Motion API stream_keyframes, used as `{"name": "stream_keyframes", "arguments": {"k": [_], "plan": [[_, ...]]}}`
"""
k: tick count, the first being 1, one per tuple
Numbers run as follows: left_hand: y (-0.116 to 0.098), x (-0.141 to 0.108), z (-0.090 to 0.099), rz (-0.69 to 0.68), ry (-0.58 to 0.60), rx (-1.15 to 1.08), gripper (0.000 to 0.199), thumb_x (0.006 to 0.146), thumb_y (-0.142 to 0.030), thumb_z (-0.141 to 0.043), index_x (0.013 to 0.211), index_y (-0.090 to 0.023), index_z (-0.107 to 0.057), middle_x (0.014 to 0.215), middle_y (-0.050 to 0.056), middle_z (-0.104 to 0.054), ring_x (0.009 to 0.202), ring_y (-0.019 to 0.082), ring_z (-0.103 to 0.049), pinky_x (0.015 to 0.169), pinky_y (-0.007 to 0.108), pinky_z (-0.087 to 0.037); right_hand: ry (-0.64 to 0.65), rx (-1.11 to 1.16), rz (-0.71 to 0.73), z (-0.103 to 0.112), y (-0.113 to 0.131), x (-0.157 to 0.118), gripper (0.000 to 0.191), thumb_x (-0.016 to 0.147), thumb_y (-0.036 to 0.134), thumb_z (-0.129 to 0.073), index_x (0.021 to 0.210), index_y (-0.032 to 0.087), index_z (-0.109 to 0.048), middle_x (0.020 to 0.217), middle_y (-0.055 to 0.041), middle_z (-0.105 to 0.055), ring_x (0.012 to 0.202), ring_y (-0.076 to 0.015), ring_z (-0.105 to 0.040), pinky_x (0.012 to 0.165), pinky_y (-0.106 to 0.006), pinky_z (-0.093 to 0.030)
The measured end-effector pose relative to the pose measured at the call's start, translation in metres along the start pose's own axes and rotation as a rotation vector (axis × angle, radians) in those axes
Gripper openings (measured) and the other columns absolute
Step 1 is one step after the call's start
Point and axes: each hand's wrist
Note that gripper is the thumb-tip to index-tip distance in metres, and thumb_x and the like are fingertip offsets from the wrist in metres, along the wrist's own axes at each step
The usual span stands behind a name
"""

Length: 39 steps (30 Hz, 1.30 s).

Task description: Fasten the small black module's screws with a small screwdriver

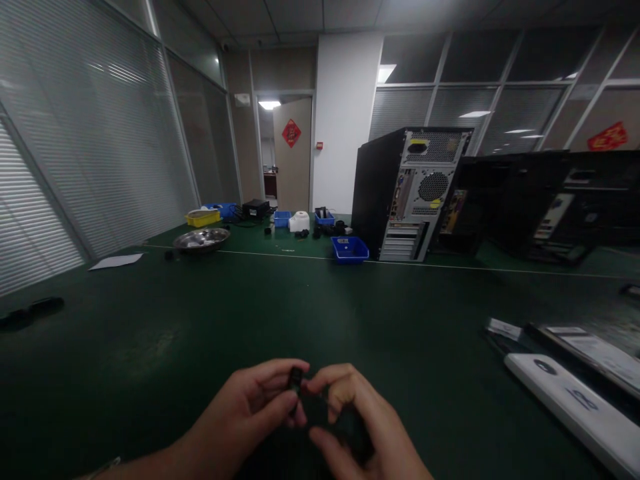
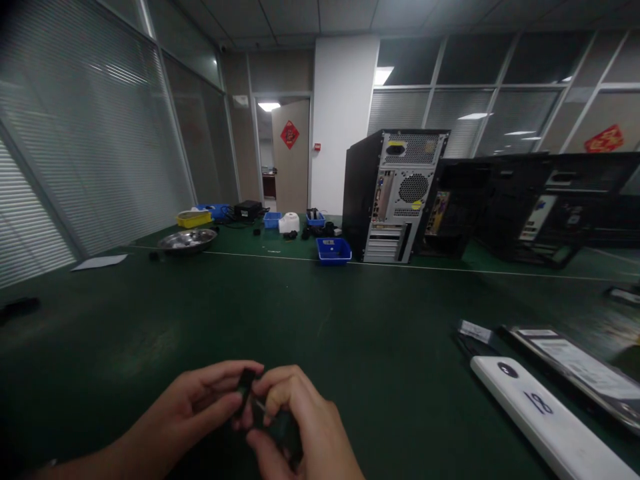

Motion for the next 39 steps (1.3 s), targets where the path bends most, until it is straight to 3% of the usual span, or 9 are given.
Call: {"name": "stream_keyframes", "arguments": {"k": [5, 13, 25, 32, 36, 39], "plan": [[-0.004, 0.004, 0.018, 0.003, -0.153, -0.044, 0.034, 0.083, -0.031, -0.068, 0.112, -0.013, -0.066, 0.102, 0.012, -0.076, 0.075, 0.018, -0.063, 0.073, 0.032, -0.047, -0.003, -0.002, -0.051, 0.002, 0.0, 0.0, 0.027, 0.073, 0.002, -0.054, 0.084, 0.024, -0.044, 0.094, -0.0045, -0.061, 0.085, -0.0183, -0.061, 0.073, -0.026, -0.048], [-0.002, 0.006, 0.023, -0.047, -0.213, -0.101, 0.03, 0.084, -0.031, -0.067, 0.108, -0.014, -0.067, 0.088, 0.007, -0.073, 0.073, 0.018, -0.061, 0.071, 0.031, -0.045, 0.047, 0.007, -0.071, 0.003, -0.001, -0.001, 0.023, 0.075, 0.003, -0.053, 0.083, 0.023, -0.044, 0.091, -0.0046, -0.06, 0.083, -0.0178, -0.059, 0.073, -0.027, -0.047], [0.005, 0.005, 0.022, -0.07, -0.178, -0.034, 0.034, 0.089, -0.039, -0.06, 0.114, -0.017, -0.066, 0.079, 0.002, -0.064, 0.067, 0.014, -0.05, 0.066, 0.029, -0.038, 0.073, -0.004, -0.078, 0.002, -0.002, -0.002, 0.02, 0.077, 0.005, -0.053, 0.085, 0.022, -0.047, 0.087, -0.0044, -0.06, 0.079, -0.0184, -0.059, 0.071, -0.027, -0.048], [0.008, 0.006, 0.021, -0.048, -0.057, 0.064, 0.038, 0.093, -0.042, -0.052, 0.117, -0.017, -0.067, 0.073, 0.001, -0.059, 0.063, 0.014, -0.044, 0.059, 0.027, -0.032, 0.138, -0.085, -0.16, 0.008, 0.001, 0.0, 0.008, 0.084, 0.017, -0.051, 0.092, 0.018, -0.054, 0.086, -0.0076, -0.061, 0.078, -0.0215, -0.06, 0.069, -0.032, -0.049], [0.006, 0.002, 0.016, -0.068, 0.035, 0.117, 0.035, 0.095, -0.043, -0.046, 0.115, -0.019, -0.063, 0.082, 0.003, -0.064, 0.063, 0.014, -0.047, 0.06, 0.028, -0.035, 0.165, -0.083, -0.157, 0.009, 0.002, 0.0, 0.012, 0.091, 0.016, -0.047, 0.097, 0.019, -0.057, 0.09, -0.0066, -0.065, 0.081, -0.0192, -0.063, 0.073, -0.029, -0.05], [0.006, 0.0, 0.012, -0.059, 0.063, 0.089, 0.03, 0.096, -0.043, -0.045, 0.112, -0.02, -0.055, 0.091, 0.005, -0.067, 0.064, 0.014, -0.049, 0.062, 0.029, -0.037, 0.183, -0.077, -0.13, 0.009, 0.0, 0.0, 0.024, 0.091, 0.012, -0.049, 0.111, 0.021, -0.058, 0.098, -0.006, -0.067, 0.09, -0.0186, -0.065, 0.08, -0.027, -0.05]]}}
Point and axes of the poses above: each hand's wrist, its own x-axis towards the middle knuckle, its own z-axis out of the back of the hand, y = z × x
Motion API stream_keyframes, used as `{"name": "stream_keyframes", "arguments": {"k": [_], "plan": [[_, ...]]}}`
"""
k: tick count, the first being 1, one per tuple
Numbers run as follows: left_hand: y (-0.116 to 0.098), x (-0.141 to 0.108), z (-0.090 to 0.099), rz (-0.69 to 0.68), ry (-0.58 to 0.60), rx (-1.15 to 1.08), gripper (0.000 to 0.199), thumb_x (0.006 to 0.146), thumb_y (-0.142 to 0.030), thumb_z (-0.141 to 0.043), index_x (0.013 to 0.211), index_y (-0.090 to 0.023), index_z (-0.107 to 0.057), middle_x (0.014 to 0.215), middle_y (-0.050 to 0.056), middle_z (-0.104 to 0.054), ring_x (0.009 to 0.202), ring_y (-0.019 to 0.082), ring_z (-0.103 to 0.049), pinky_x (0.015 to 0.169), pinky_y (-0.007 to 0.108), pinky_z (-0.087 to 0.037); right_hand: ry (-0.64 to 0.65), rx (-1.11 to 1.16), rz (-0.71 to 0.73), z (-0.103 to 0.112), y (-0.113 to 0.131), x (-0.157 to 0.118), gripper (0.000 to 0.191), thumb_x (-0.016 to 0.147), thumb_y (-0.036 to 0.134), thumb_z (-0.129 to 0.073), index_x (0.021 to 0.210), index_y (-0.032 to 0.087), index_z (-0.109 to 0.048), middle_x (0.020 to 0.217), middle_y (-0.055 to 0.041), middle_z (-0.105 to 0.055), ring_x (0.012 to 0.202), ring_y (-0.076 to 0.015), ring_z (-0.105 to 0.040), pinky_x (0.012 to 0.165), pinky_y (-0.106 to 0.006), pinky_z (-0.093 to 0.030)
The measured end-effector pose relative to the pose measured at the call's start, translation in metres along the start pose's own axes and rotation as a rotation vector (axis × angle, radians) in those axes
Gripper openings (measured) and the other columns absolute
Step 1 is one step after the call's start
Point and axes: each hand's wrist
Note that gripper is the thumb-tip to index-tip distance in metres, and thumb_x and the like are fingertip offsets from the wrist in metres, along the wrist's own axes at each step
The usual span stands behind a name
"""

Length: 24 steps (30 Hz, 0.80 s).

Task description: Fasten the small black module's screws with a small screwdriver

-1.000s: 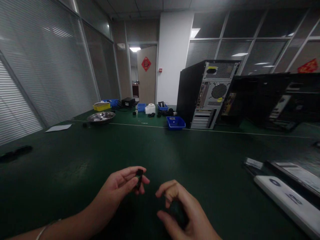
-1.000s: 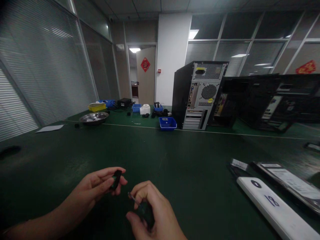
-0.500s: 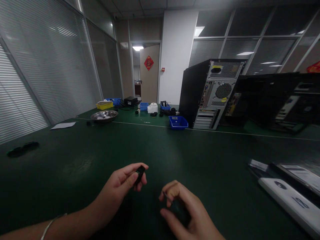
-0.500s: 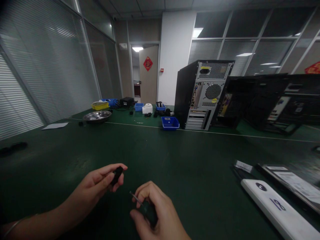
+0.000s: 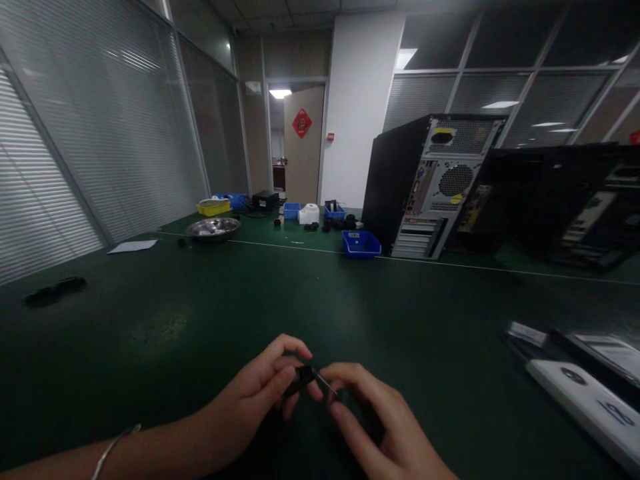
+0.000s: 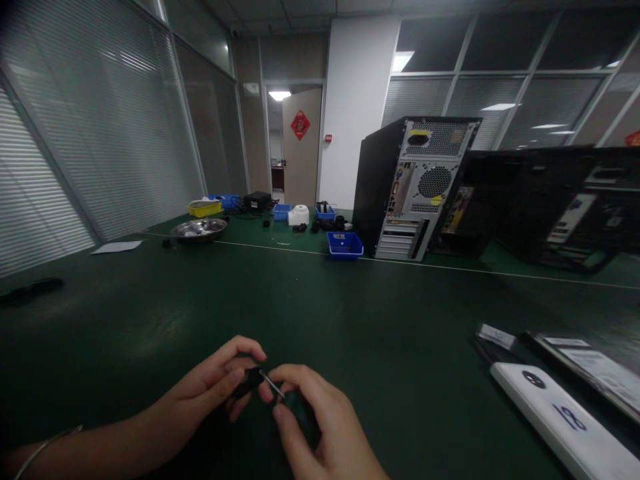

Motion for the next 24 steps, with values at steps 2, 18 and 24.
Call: {"name": "stream_keyframes", "arguments": {"k": [2, 18, 24], "plan": [[0.001, -0.001, -0.001, -0.01, -0.021, 0.005, 0.027, 0.096, -0.043, -0.046, 0.105, -0.02, -0.055, 0.086, 0.002, -0.063, 0.064, 0.014, -0.049, 0.062, 0.028, -0.037, 0.009, -0.032, 0.021, 0.0, -0.002, 0.0, 0.033, 0.09, 0.011, -0.052, 0.119, 0.024, -0.059, 0.097, -0.006, -0.068, 0.088, -0.0185, -0.066, 0.078, -0.027, -0.051], [-0.002, 0.002, 0.003, -0.169, -0.049, 0.092, 0.021, 0.084, -0.027, -0.066, 0.105, -0.025, -0.069, 0.108, 0.006, -0.062, 0.105, 0.025, -0.057, 0.091, 0.037, -0.042, -0.013, -0.139, 0.08, 0.0, -0.016, 0.002, 0.044, 0.087, 0.007, -0.055, 0.127, 0.025, -0.062, 0.088, -0.0081, -0.07, 0.076, -0.0181, -0.069, 0.068, -0.025, -0.055], [-0.003, 0.004, 0.007, -0.151, -0.137, 0.222, 0.021, 0.083, -0.019, -0.064, 0.101, -0.025, -0.074, 0.098, 0.006, -0.067, 0.097, 0.025, -0.063, 0.086, 0.035, -0.046, -0.077, -0.114, 0.122, 0.0, -0.011, 0.002, 0.047, 0.086, 0.004, -0.054, 0.127, 0.025, -0.063, 0.085, -0.0073, -0.07, 0.073, -0.0173, -0.068, 0.064, -0.024, -0.054]]}}
Point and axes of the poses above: each hand's wrist, its own x-axis towards the middle knuckle, its own z-axis out of the back of the hand, y = z × x
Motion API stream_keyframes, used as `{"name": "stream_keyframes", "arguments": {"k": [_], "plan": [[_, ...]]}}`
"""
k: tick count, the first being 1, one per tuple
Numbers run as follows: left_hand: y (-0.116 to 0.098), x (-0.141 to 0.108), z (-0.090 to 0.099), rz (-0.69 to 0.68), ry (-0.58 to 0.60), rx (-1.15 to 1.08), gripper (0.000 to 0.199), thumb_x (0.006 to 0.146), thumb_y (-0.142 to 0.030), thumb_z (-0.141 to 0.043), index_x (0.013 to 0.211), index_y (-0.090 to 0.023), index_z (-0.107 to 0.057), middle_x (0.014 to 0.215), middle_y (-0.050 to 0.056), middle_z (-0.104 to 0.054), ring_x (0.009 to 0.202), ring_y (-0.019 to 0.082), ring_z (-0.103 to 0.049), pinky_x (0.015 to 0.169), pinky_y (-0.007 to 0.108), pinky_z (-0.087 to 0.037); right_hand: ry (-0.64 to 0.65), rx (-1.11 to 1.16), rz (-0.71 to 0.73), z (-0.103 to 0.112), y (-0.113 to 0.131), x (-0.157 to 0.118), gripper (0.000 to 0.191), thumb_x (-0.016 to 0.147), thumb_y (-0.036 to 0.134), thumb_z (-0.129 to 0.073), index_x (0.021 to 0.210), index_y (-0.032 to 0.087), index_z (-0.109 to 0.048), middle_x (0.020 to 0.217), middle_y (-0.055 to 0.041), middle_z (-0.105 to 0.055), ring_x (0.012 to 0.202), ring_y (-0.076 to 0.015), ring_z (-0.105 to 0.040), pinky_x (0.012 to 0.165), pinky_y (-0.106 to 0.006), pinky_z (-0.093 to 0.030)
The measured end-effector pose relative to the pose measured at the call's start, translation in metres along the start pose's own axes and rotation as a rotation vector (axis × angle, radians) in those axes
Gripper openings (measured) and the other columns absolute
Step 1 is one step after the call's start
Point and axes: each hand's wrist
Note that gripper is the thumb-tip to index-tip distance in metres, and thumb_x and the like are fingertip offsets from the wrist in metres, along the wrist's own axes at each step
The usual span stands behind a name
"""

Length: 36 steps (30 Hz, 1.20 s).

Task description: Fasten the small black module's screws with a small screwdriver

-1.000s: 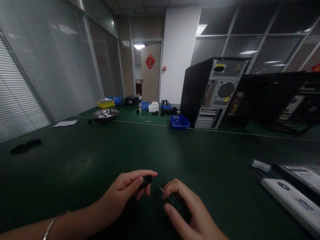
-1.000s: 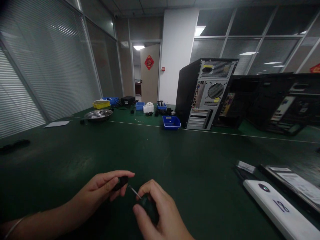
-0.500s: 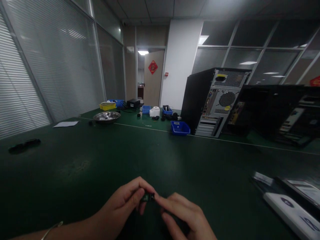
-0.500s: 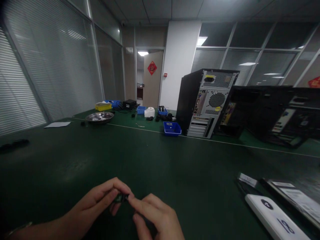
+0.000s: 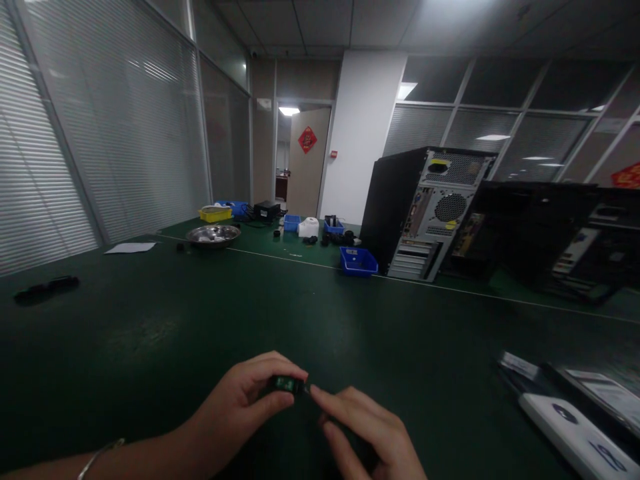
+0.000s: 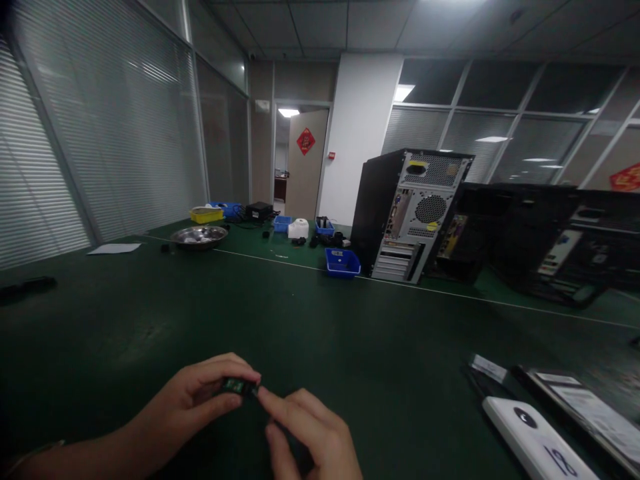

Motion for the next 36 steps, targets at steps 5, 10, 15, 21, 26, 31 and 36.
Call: {"name": "stream_keyframes", "arguments": {"k": [5, 10, 15, 21, 26, 31, 36], "plan": [[0.001, -0.003, 0.0, -0.014, 0.016, 0.161, 0.025, 0.081, -0.017, -0.069, 0.104, -0.025, -0.074, 0.095, 0.005, -0.072, 0.092, 0.024, -0.065, 0.083, 0.034, -0.048, 0.055, -0.006, -0.004, 0.0, 0.002, 0.001, 0.046, 0.087, 0.005, -0.053, 0.127, 0.025, -0.063, 0.088, -0.0088, -0.071, 0.074, -0.0176, -0.069, 0.065, -0.025, -0.055], [-0.004, -0.005, -0.001, -0.037, 0.02, 0.243, 0.015, 0.081, -0.02, -0.071, 0.095, -0.023, -0.074, 0.09, 0.003, -0.075, 0.087, 0.021, -0.068, 0.08, 0.03, -0.049, 0.071, -0.049, -0.001, -0.004, -0.007, -0.002, 0.043, 0.087, 0.009, -0.055, 0.126, 0.025, -0.064, 0.086, -0.0082, -0.071, 0.07, -0.0169, -0.069, 0.063, -0.024, -0.055], [-0.005, -0.005, -0.001, -0.115, 0.017, 0.25, 0.017, 0.082, -0.021, -0.071, 0.099, -0.024, -0.075, 0.092, 0.005, -0.077, 0.087, 0.022, -0.07, 0.079, 0.029, -0.052, 0.046, -0.046, 0.029, -0.005, -0.01, -0.005, 0.044, 0.085, 0.008, -0.057, 0.124, 0.026, -0.065, 0.084, -0.0075, -0.071, 0.068, -0.0166, -0.069, 0.061, -0.023, -0.054], [-0.003, -0.006, -0.001, -0.045, 0.01, 0.162, 0.019, 0.078, -0.02, -0.075, 0.096, -0.026, -0.077, 0.09, 0.004, -0.079, 0.086, 0.023, -0.072, 0.079, 0.031, -0.052, 0.052, -0.021, 0.031, -0.003, -0.003, -0.004, 0.043, 0.085, 0.007, -0.056, 0.123, 0.024, -0.065, 0.084, -0.0083, -0.071, 0.069, -0.0177, -0.069, 0.061, -0.025, -0.055], [0.002, -0.005, -0.005, 0.086, -0.007, -0.171, 0.022, 0.072, -0.014, -0.078, 0.09, -0.026, -0.079, 0.092, 0.003, -0.08, 0.089, 0.023, -0.071, 0.082, 0.033, -0.053, -0.001, 0.032, 0.089, -0.004, -0.005, -0.004, 0.05, 0.083, 0.003, -0.057, 0.126, 0.026, -0.063, 0.084, -0.0071, -0.07, 0.069, -0.0173, -0.069, 0.061, -0.024, -0.054], [0.005, -0.002, -0.007, 0.168, 0.021, -0.342, 0.023, 0.07, -0.011, -0.079, 0.089, -0.025, -0.079, 0.089, 0.002, -0.081, 0.087, 0.021, -0.071, 0.083, 0.032, -0.052, -0.009, 0.063, 0.099, -0.007, -0.006, -0.004, 0.052, 0.083, 0.001, -0.056, 0.127, 0.028, -0.061, 0.085, -0.0068, -0.07, 0.07, -0.0171, -0.068, 0.062, -0.025, -0.054], [0.005, -0.002, -0.009, 0.178, 0.02, -0.366, 0.023, 0.07, -0.01, -0.078, 0.088, -0.024, -0.079, 0.088, 0.003, -0.081, 0.085, 0.02, -0.071, 0.08, 0.031, -0.052, 0.0, 0.068, 0.087, -0.007, -0.005, -0.003, 0.051, 0.084, 0.002, -0.057, 0.128, 0.029, -0.061, 0.087, -0.0071, -0.071, 0.073, -0.0176, -0.069, 0.064, -0.026, -0.055]]}}
Point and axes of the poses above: each hand's wrist, its own x-axis towards the middle knuckle, its own z-axis out of the back of the hand, y = z × x
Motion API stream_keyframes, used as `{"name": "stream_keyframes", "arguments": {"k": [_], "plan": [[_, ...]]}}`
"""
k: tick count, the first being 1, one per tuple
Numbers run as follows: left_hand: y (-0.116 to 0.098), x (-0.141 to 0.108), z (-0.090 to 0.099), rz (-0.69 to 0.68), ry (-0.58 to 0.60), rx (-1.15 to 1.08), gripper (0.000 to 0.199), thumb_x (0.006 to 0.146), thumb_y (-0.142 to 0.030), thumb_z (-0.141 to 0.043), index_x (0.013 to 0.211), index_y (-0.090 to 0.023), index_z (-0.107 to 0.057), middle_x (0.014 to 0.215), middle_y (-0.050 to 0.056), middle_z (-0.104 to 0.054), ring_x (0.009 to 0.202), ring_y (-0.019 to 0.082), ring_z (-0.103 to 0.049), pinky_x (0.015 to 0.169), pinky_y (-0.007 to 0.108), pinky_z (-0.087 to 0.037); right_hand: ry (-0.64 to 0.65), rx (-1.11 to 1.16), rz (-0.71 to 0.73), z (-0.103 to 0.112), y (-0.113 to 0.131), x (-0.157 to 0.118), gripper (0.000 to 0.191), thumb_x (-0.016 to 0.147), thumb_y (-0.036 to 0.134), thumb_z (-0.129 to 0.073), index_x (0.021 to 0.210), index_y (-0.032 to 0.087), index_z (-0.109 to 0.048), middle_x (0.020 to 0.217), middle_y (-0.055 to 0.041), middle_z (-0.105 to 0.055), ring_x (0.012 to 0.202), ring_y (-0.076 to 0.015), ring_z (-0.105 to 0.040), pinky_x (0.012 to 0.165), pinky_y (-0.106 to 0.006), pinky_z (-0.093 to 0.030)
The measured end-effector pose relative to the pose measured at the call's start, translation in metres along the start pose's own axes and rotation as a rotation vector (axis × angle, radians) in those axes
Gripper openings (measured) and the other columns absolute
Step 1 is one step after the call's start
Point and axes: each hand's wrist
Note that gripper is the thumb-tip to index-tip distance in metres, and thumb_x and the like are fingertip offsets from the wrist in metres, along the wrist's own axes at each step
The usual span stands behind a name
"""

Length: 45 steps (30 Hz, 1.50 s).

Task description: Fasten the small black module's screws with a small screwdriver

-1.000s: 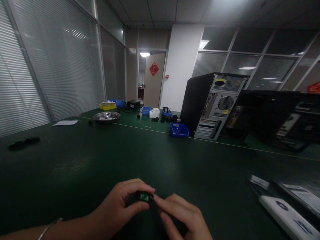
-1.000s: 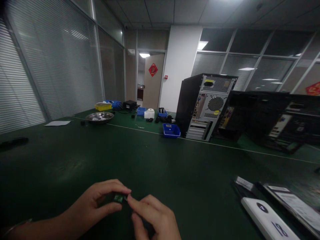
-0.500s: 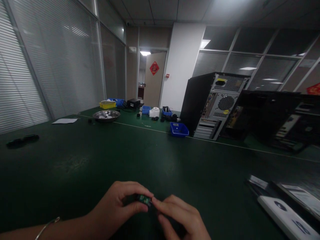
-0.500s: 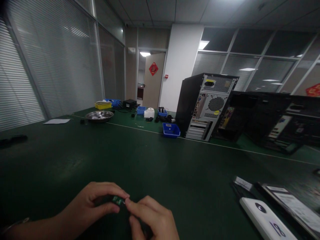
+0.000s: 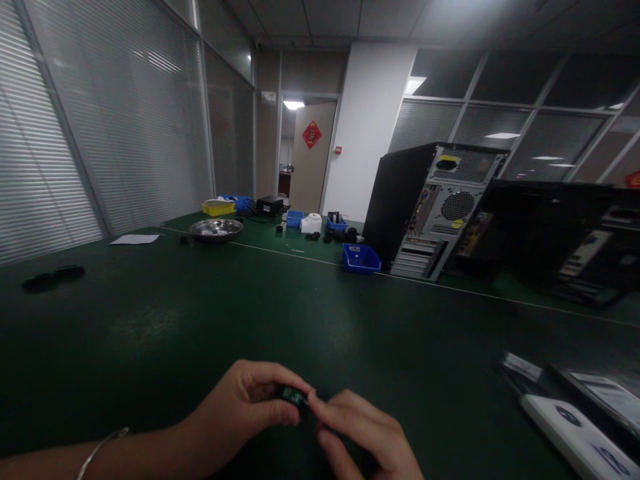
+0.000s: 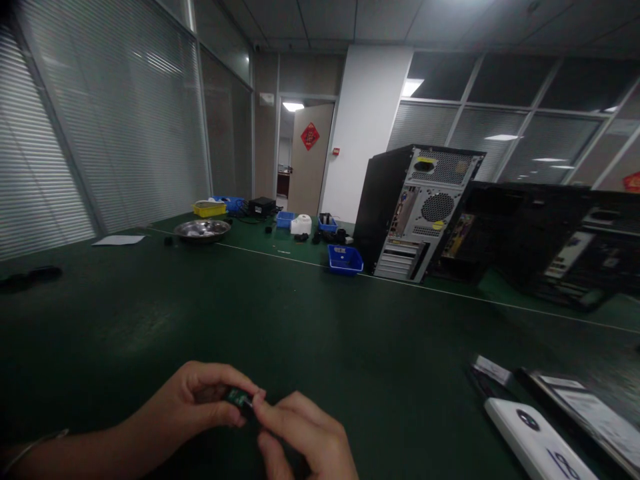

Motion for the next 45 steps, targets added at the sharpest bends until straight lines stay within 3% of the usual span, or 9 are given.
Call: {"name": "stream_keyframes", "arguments": {"k": [9, 16, 20, 29, 35, 41, 45], "plan": [[-0.001, 0.0, 0.002, -0.026, -0.056, 0.106, 0.021, 0.071, -0.013, -0.076, 0.09, -0.022, -0.078, 0.09, 0.004, -0.08, 0.088, 0.022, -0.071, 0.081, 0.033, -0.052, 0.028, -0.082, -0.055, 0.004, 0.003, 0.003, 0.048, 0.084, 0.002, -0.055, 0.125, 0.026, -0.063, 0.091, -0.0073, -0.073, 0.077, -0.0178, -0.071, 0.068, -0.024, -0.057], [-0.005, -0.006, 0.003, -0.155, -0.029, 0.446, 0.021, 0.076, -0.021, -0.076, 0.097, -0.024, -0.077, 0.093, 0.005, -0.079, 0.09, 0.024, -0.071, 0.082, 0.033, -0.052, 0.087, -0.139, -0.107, 0.004, 0.006, 0.003, 0.038, 0.084, 0.006, -0.056, 0.116, 0.022, -0.067, 0.088, -0.0082, -0.071, 0.076, -0.0195, -0.071, 0.069, -0.025, -0.057], [-0.003, -0.005, 0.003, -0.163, -0.019, 0.332, 0.021, 0.074, -0.016, -0.077, 0.094, -0.024, -0.078, 0.09, 0.005, -0.078, 0.086, 0.022, -0.071, 0.079, 0.032, -0.053, 0.069, -0.123, -0.1, 0.003, 0.007, 0.002, 0.036, 0.083, 0.005, -0.056, 0.112, 0.022, -0.069, 0.086, -0.0076, -0.072, 0.076, -0.0193, -0.071, 0.069, -0.025, -0.056], [0.0, -0.002, -0.001, -0.027, 0.074, -0.052, 0.024, 0.071, -0.007, -0.076, 0.088, -0.023, -0.078, 0.086, 0.001, -0.081, 0.084, 0.019, -0.072, 0.081, 0.03, -0.052, 0.061, -0.075, -0.084, 0.0, 0.001, -0.002, 0.025, 0.084, 0.007, -0.057, 0.103, 0.018, -0.068, 0.085, -0.0083, -0.072, 0.076, -0.0187, -0.07, 0.068, -0.024, -0.054], [0.003, -0.002, -0.001, -0.007, 0.037, 0.014, 0.022, 0.073, -0.008, -0.076, 0.09, -0.021, -0.077, 0.085, 0.0, -0.079, 0.084, 0.017, -0.069, 0.079, 0.028, -0.049, 0.056, -0.122, -0.116, 0.001, 0.002, 0.0, 0.026, 0.084, 0.007, -0.057, 0.104, 0.021, -0.066, 0.088, -0.0056, -0.073, 0.079, -0.0177, -0.071, 0.071, -0.022, -0.055], [0.005, 0.003, 0.003, -0.006, -0.056, -0.031, 0.024, 0.074, -0.011, -0.074, 0.097, -0.018, -0.071, 0.083, 0.0, -0.073, 0.061, 0.009, -0.059, 0.06, 0.023, -0.046, 0.012, -0.255, -0.142, 0.005, 0.001, -0.005, 0.036, 0.086, 0.011, -0.06, 0.118, 0.026, -0.062, 0.099, -0.0049, -0.075, 0.093, -0.0211, -0.071, 0.083, -0.025, -0.055], [0.008, 0.005, 0.005, -0.003, -0.046, -0.066, 0.019, 0.073, -0.014, -0.077, 0.091, -0.015, -0.072, 0.079, 0.0, -0.071, 0.067, 0.011, -0.061, 0.064, 0.024, -0.045, 0.098, -0.183, -0.145, 0.004, 0.005, -0.003, 0.035, 0.086, 0.008, -0.055, 0.117, 0.023, -0.064, 0.089, -0.006, -0.073, 0.079, -0.0183, -0.071, 0.07, -0.022, -0.056]]}}
Point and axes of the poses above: each hand's wrist, its own x-axis towards the middle knuckle, its own z-axis out of the back of the hand, y = z × x
